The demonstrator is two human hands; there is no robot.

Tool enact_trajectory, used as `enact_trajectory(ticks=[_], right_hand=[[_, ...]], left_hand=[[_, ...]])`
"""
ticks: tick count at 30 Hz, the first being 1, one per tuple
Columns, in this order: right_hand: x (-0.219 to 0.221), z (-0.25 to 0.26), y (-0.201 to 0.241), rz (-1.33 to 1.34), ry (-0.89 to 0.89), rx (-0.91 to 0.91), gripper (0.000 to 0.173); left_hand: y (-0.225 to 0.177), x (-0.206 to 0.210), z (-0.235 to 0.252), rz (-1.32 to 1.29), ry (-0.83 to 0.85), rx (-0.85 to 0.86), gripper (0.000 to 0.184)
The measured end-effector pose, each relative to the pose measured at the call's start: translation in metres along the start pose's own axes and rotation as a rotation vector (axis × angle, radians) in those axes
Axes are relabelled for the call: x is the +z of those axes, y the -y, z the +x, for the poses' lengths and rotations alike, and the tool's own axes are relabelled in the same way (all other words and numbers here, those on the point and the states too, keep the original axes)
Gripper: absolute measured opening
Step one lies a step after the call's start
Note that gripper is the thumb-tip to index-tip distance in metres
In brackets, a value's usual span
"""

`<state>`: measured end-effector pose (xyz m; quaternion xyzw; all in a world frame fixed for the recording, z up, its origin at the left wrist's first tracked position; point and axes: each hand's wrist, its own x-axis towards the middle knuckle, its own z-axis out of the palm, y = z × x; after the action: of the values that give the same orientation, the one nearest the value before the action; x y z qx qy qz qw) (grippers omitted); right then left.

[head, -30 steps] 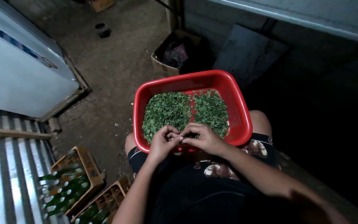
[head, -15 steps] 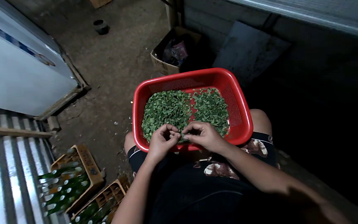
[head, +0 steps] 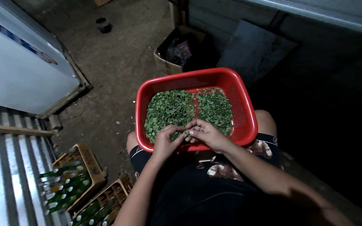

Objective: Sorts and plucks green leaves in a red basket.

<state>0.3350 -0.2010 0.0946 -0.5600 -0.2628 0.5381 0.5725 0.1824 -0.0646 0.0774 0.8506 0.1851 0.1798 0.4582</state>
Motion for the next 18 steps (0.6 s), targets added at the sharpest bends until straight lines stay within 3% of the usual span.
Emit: enact_trajectory(ticks=[5, 18], right_hand=[[0.0001, -0.0016, 0.0012, -0.051, -0.018, -0.023, 0.020], [-0.0058, -0.0034, -0.0041, -0.270, -0.073, -0.185, 0.022]], left_hand=[[0.0003, 0.0030, 0.0003, -0.016, -0.041, 0.038, 0.013], [-0.0064, 0.0004, -0.0013, -0.182, -0.090, -0.066, 0.009]])
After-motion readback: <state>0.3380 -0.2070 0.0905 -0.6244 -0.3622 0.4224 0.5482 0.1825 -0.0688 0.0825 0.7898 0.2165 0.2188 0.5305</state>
